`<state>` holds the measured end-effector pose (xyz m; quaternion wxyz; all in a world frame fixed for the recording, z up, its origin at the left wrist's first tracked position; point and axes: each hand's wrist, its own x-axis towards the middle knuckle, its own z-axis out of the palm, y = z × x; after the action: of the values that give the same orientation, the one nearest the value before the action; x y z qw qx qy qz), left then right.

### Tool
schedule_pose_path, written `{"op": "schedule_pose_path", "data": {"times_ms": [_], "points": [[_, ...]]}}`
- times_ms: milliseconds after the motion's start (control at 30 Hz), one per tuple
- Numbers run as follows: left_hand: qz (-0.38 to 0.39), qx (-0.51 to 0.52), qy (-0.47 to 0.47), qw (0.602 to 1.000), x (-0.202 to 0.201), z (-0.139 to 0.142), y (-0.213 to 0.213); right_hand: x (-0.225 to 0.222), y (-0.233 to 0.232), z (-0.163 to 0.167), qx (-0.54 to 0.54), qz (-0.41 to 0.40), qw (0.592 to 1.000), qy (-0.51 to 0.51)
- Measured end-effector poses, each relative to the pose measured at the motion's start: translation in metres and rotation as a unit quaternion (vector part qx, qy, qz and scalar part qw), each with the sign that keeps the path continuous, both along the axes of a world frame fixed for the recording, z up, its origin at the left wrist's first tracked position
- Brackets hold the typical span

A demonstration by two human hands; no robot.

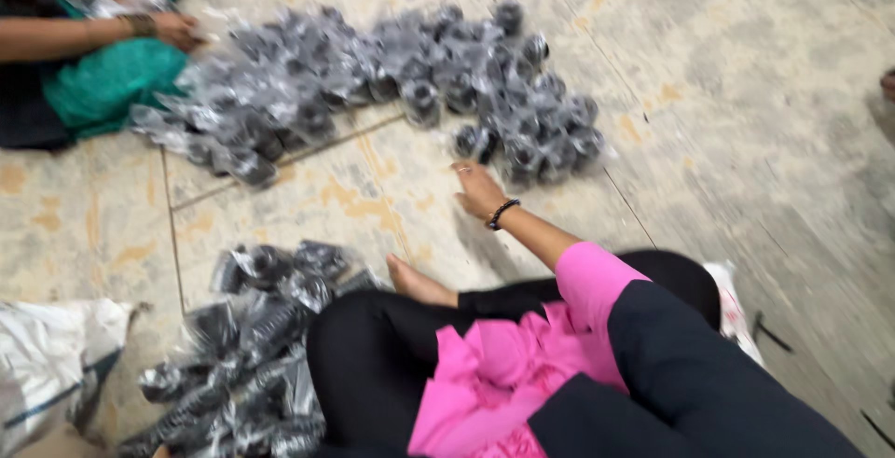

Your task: The person sits on the floor and packs black plastic parts into clear plastic bags one at a time, opening each bag, inserting a part, and placing the filled bag with piles of finished bags around them.

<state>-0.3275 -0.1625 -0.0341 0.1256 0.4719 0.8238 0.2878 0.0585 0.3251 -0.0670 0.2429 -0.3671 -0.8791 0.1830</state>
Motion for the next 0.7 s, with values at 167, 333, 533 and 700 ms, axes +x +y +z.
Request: {"op": "schedule_pose_path", "data": {"times_ms": [167,333,533,700], "points": [[-0.029,0.013,-0.061,0.998,-0.013,-0.022,0.021,-0.009,0.07,0.003,0.235,-0.007,0.946,-0.225],[-0.056,0.11,0.108,0.986,0.077,-0.006,0.099,-0.024,0.085,0.015,0.162,-0.026,0.91,-0.381],[-0.154,0.075,-0.194,0.966,0.184,0.0,0.24,-0.026,0.042,0.008,0.078,-0.016,0.947,-0.311],[-0.082,0.022,-0.22,0.972,0.24,-0.054,0.327,-0.005,-0.024,-0.001,-0.277,-0.002,0.961,0.025]]}}
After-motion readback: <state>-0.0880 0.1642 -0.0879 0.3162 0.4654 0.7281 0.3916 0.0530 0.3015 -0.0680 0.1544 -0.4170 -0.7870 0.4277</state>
